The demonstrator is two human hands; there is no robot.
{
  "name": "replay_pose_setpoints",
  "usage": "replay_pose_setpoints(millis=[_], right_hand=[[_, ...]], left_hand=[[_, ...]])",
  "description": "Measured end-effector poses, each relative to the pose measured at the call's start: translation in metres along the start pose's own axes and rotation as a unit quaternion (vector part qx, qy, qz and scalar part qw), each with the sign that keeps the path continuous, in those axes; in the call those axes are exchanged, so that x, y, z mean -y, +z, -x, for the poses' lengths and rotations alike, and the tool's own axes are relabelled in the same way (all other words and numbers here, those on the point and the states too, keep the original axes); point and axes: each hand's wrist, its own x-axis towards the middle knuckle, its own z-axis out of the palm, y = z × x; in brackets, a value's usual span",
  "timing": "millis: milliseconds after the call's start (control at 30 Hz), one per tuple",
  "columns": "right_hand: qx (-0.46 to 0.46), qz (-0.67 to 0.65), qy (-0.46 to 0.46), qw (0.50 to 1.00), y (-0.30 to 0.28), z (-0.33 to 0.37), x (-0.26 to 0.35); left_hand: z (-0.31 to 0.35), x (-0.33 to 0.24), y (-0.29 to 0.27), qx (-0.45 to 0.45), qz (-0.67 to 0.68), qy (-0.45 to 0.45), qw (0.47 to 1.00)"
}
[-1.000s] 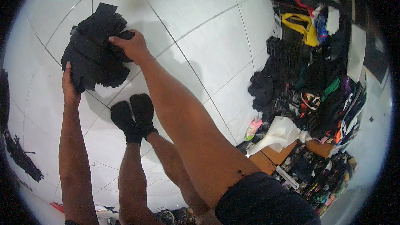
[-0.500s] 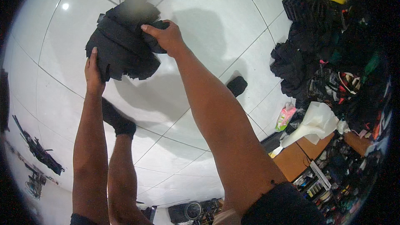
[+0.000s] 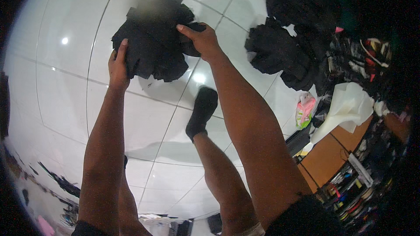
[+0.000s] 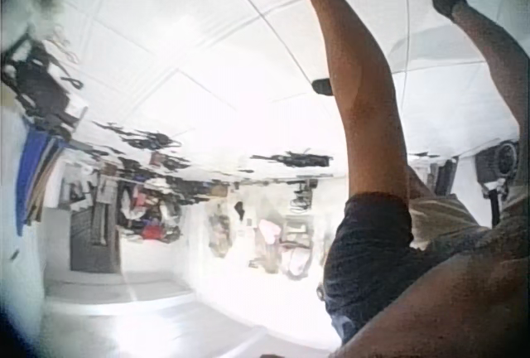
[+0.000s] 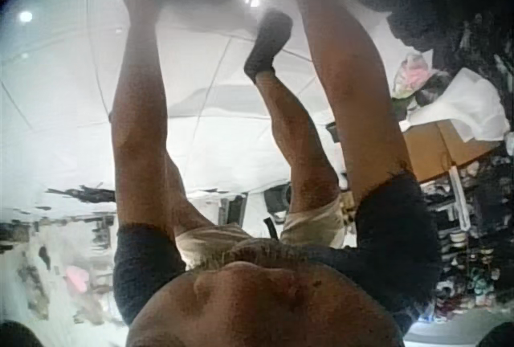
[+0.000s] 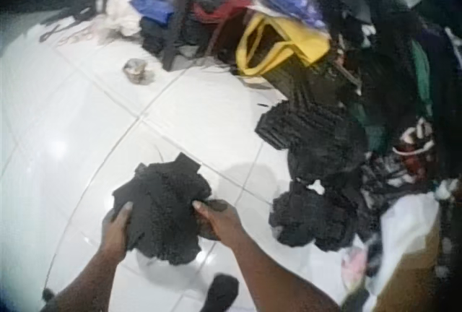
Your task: The person gathers and stacks black fabric pieces from the floor by hand.
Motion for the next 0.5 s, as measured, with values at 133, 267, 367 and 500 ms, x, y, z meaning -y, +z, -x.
replay_pose_setpoints(millis=[133, 267, 367, 500], right_hand=[[-0.065, -0.039, -0.019, 0.997, -0.082, -0.034, -0.003], [-0.102, -0.09, -0.036, 0.99, -0.164, -0.067, -0.003], [-0.154, -0.115, 0.026, 0.981, -0.19, -0.064, 0.011], [-0.196, -0.163, -0.016, 0.967, -0.221, -0.08, 0.008]], left_hand=[[-0.04, 0.016, 0.095, 0.042, -0.066, -0.011, 0.997], [-0.074, 0.026, 0.187, 0.132, -0.091, -0.03, 0.987], [-0.098, 0.029, 0.23, 0.152, -0.146, -0.051, 0.976], [-0.12, 0.022, 0.287, 0.215, -0.196, -0.051, 0.955]])
